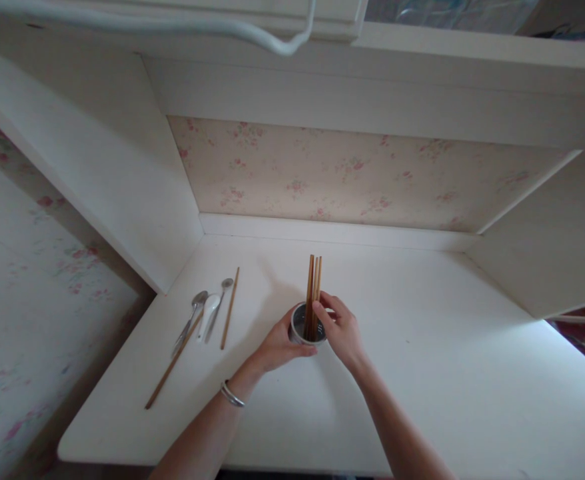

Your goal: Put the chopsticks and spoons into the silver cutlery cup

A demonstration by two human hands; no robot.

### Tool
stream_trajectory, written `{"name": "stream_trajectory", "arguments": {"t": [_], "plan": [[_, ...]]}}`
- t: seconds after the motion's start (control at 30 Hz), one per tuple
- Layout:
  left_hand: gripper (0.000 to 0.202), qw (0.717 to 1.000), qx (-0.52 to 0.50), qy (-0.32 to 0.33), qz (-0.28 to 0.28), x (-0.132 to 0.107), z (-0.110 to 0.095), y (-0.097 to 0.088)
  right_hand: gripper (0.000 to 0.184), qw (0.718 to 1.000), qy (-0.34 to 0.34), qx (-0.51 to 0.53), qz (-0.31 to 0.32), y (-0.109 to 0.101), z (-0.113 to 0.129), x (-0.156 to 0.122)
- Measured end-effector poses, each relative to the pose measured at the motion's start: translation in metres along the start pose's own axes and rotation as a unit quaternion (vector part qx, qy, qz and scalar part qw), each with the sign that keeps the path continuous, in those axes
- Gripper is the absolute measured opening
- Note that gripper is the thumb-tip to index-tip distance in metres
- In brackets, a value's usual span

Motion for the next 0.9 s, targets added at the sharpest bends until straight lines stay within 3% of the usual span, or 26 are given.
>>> {"name": "stream_trajectory", "arguments": {"t": [0.23,0.37,0.47,0.53,0.6,0.67,0.77,0.83,0.9], "plan": [[0.086,0.997,0.054,-0.048,-0.027,-0.007,-0.008,0.001,0.089,0.981,0.013,0.152,0.122,0.009,-0.036,-0.028],[0.074,0.992,0.124,-0.018,-0.02,-0.017,-0.016,0.003,0.092,0.987,0.0,0.133,0.087,0.013,-0.044,-0.035],[0.07,0.967,0.251,-0.042,-0.026,-0.027,-0.029,-0.011,0.083,0.994,-0.011,0.098,0.042,0.017,-0.048,-0.034],[0.061,0.927,0.356,-0.106,-0.052,-0.033,-0.043,-0.03,0.079,0.996,-0.011,0.084,0.019,0.021,-0.05,-0.034],[0.041,0.863,0.466,-0.168,-0.098,-0.038,-0.061,-0.051,0.08,0.997,-0.005,0.081,0.007,0.024,-0.054,-0.034],[0.032,0.764,0.589,-0.215,-0.15,-0.041,-0.078,-0.071,0.082,0.996,0.0,0.085,-0.001,0.027,-0.058,-0.036],[0.034,0.619,0.697,-0.314,-0.178,-0.044,-0.085,-0.089,0.083,0.995,-0.002,0.096,-0.007,0.03,-0.063,-0.038],[0.036,0.576,0.714,-0.354,-0.181,-0.044,-0.081,-0.096,0.083,0.995,-0.012,0.1,-0.006,0.032,-0.065,-0.038],[0.038,0.57,0.716,-0.358,-0.183,-0.043,-0.075,-0.1,0.083,0.995,-0.02,0.098,0.0,0.033,-0.067,-0.039]]}}
Point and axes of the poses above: each hand's wrist, its own x-axis towards the middle knuckle, its own y-axis out of the palm, z = x × y, the point moved 3 cm from there along x, towards the middle knuckle, and after that the axes turned 7 degrees about z, right-handed, at the moved point
